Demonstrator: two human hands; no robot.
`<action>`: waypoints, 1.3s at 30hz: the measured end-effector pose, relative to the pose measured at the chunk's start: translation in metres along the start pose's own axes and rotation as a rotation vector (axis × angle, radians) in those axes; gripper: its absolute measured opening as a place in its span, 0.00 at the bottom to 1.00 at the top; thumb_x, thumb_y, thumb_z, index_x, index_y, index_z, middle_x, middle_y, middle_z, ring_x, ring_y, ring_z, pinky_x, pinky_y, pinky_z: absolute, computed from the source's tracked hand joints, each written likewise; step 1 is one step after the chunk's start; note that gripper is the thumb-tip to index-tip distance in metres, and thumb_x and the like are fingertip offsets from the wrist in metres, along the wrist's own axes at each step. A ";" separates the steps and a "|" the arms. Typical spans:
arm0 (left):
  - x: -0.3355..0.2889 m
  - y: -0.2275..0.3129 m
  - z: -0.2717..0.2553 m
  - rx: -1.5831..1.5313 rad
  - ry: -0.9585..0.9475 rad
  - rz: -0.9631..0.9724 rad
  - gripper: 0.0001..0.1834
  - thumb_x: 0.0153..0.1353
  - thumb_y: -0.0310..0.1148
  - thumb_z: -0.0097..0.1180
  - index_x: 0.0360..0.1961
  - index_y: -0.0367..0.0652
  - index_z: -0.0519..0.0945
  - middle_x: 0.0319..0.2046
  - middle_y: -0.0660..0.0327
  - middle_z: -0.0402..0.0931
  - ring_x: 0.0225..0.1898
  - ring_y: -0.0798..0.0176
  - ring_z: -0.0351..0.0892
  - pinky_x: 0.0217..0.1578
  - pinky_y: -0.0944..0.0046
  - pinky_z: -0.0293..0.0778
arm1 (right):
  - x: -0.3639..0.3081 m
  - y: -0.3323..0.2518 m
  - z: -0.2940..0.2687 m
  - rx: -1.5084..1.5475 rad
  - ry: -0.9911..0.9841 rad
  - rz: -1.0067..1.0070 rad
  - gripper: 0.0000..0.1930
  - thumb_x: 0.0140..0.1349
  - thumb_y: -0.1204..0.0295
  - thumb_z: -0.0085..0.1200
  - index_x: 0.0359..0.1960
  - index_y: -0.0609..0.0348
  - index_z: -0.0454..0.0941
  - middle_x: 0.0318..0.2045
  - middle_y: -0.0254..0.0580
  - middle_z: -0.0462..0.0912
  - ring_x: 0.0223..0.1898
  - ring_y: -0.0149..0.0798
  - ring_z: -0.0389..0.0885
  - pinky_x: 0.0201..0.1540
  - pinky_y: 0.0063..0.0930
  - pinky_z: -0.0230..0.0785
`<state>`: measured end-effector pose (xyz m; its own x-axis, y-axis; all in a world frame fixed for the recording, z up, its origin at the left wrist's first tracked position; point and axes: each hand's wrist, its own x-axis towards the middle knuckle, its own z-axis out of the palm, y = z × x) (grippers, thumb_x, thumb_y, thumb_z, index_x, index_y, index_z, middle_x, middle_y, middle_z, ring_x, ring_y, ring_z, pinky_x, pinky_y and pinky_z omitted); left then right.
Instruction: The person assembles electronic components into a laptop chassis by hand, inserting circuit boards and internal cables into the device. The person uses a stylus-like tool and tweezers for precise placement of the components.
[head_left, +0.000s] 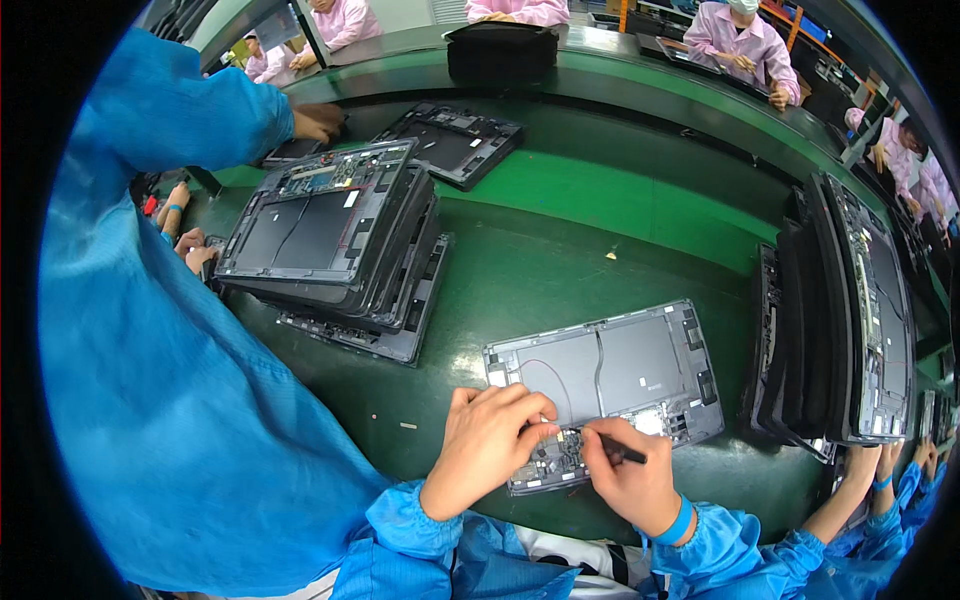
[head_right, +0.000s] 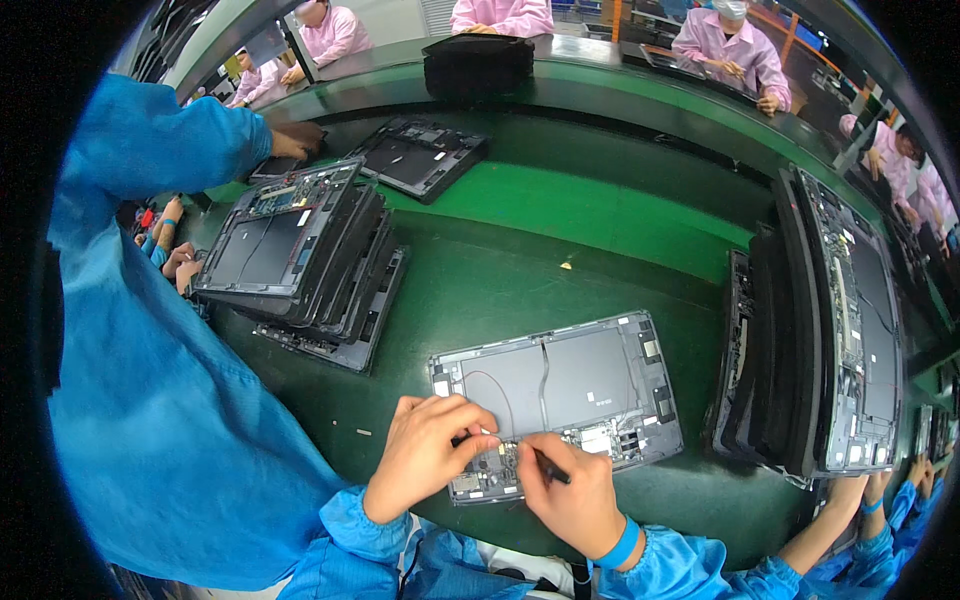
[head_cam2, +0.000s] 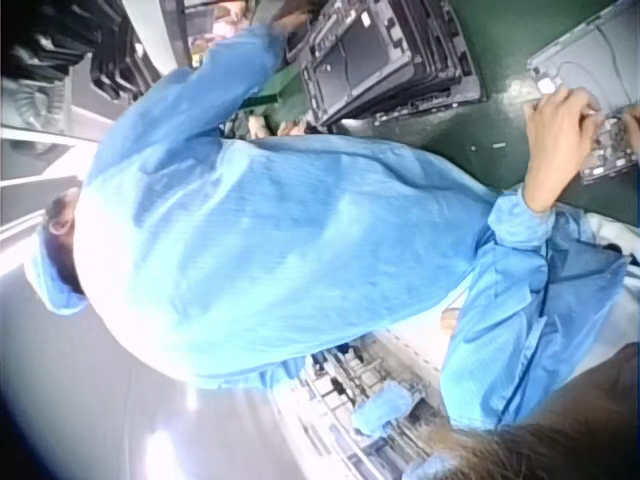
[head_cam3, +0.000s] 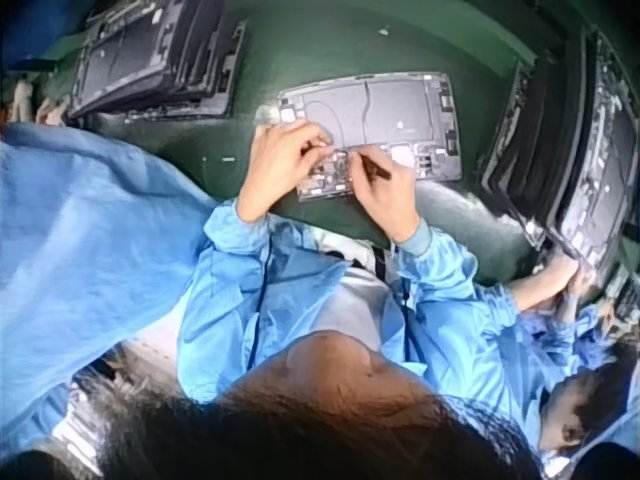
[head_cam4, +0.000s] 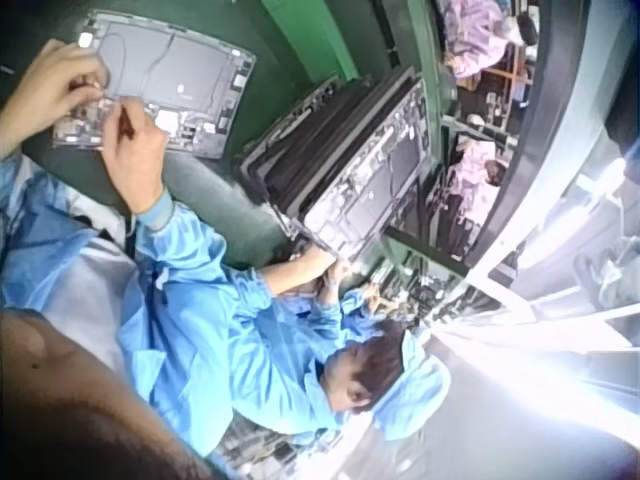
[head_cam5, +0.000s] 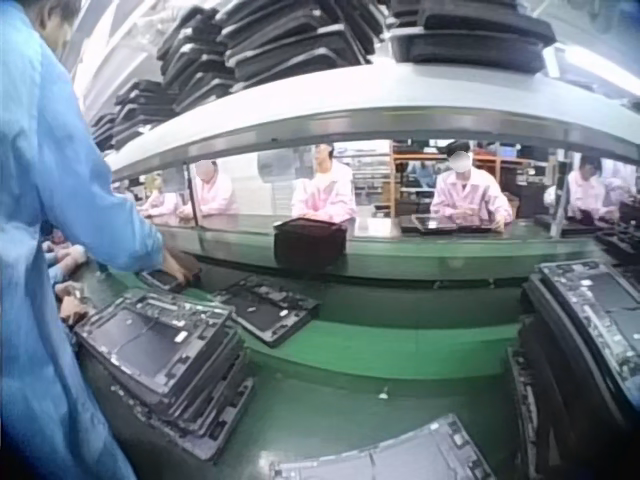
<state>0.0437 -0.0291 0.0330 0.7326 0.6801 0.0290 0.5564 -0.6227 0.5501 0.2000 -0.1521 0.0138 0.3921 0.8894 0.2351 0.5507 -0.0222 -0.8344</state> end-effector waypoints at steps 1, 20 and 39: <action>0.003 0.000 -0.005 -0.006 -0.038 -0.011 0.05 0.62 0.41 0.67 0.34 0.55 0.86 0.29 0.72 0.80 0.35 0.63 0.80 0.44 0.57 0.63 | 0.000 0.002 0.000 0.077 -0.018 0.074 0.03 0.63 0.78 0.64 0.36 0.61 0.83 0.21 0.45 0.84 0.19 0.38 0.84 0.23 0.31 0.74; -0.034 -0.051 0.006 0.057 0.250 0.596 0.10 0.49 0.31 0.66 0.35 0.45 0.87 0.40 0.65 0.85 0.45 0.56 0.86 0.36 0.60 0.85 | -0.003 0.007 -0.003 0.160 -0.032 0.102 0.04 0.64 0.78 0.65 0.38 0.64 0.84 0.25 0.44 0.87 0.23 0.31 0.87 0.26 0.24 0.76; -0.014 -0.063 0.001 -0.056 0.067 0.713 0.09 0.53 0.33 0.63 0.36 0.47 0.87 0.42 0.65 0.85 0.43 0.56 0.83 0.35 0.57 0.83 | -0.001 0.006 -0.010 0.194 -0.074 0.100 0.06 0.64 0.81 0.63 0.41 0.65 0.84 0.28 0.48 0.88 0.25 0.35 0.88 0.28 0.27 0.77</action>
<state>-0.0009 0.0001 -0.0026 0.8836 0.1381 0.4475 -0.0715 -0.9045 0.4204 0.2103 -0.1575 0.0135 0.3785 0.9184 0.1153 0.3570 -0.0299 -0.9336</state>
